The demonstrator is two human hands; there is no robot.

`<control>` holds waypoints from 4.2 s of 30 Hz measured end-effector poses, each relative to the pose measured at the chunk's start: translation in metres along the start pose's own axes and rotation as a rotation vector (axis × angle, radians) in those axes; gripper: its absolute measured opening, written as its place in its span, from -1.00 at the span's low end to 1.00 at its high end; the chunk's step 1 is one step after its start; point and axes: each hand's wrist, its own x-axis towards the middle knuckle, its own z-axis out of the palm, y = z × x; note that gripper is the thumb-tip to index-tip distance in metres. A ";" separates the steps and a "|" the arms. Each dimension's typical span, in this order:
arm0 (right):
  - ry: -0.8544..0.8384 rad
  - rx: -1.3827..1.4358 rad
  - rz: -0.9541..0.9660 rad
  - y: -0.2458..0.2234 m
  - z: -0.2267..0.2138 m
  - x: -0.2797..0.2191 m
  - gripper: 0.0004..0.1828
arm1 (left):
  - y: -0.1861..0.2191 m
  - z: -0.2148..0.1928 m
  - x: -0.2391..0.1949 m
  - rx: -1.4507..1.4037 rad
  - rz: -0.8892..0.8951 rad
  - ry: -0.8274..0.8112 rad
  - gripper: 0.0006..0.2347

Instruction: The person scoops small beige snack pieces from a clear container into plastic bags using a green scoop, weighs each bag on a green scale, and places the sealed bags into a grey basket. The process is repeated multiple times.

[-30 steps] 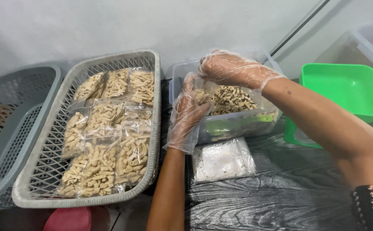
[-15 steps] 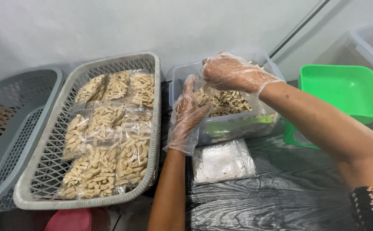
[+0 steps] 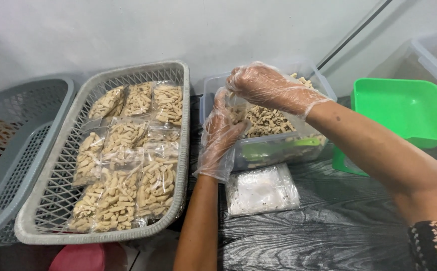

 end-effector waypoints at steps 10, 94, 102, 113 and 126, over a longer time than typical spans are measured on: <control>-0.288 0.258 0.052 -0.007 -0.026 -0.008 -0.69 | 0.011 -0.004 -0.004 -0.022 0.020 -0.007 -0.19; 0.750 0.167 0.252 0.105 -0.096 -0.295 -0.90 | 0.141 0.155 0.011 -0.614 0.965 -0.030 -0.91; 0.733 -0.045 0.299 0.122 -0.037 -0.332 -0.93 | 0.106 0.185 -0.002 -0.281 1.097 0.174 -0.98; 0.666 -0.027 0.208 0.118 -0.021 -0.347 -0.77 | 0.071 0.185 -0.005 -0.052 1.107 0.065 -0.66; 0.692 -0.082 0.236 0.129 -0.013 -0.362 -0.77 | 0.057 0.156 -0.010 -0.124 1.032 0.067 -0.69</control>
